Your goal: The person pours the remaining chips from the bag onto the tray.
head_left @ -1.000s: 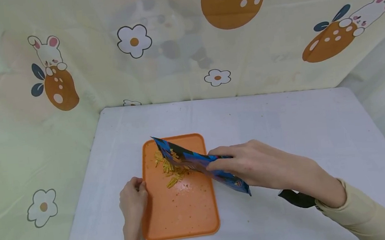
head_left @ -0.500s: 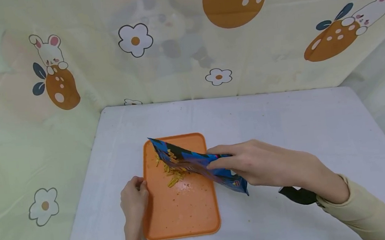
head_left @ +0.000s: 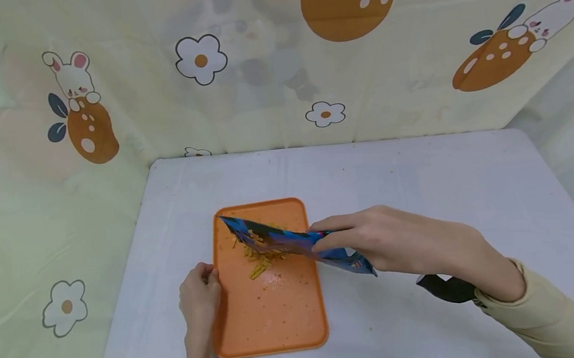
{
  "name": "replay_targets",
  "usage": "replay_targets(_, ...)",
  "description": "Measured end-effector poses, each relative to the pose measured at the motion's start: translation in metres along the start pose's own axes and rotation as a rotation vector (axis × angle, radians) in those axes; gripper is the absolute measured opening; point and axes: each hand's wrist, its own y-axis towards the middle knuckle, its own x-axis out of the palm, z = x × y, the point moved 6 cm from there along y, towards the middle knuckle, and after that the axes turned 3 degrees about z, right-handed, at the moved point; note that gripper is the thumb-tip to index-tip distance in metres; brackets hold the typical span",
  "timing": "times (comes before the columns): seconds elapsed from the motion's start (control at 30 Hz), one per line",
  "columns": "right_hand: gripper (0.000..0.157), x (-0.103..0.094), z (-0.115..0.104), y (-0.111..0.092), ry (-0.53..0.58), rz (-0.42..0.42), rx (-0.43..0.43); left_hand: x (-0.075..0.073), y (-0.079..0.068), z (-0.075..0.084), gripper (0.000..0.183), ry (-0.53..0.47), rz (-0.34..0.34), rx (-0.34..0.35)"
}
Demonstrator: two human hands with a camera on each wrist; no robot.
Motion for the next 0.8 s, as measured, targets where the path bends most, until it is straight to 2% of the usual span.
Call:
replay_targets(0.23,0.061,-0.0002,0.0021,-0.0016,0.071,-0.028,0.031,0.0015,0.0008,-0.001,0.016,0.008,-0.009,-0.011)
replay_targets(0.37,0.06,0.0013,0.003,-0.002,0.085,-0.044,0.039,0.0017,0.0013,-0.0008,0.016,0.011,-0.004,-0.013)
replay_targets(0.63,0.068,0.0003,0.0038,-0.0024,0.064,-0.019,0.029,0.0011,0.0015,0.0004,0.017,0.012,-0.006,-0.019)
replay_targets(0.8,0.068,-0.0012,0.0035,-0.002,0.04,0.032,0.002,0.0007,0.0011,0.0003,0.017,0.002,-0.006,-0.011)
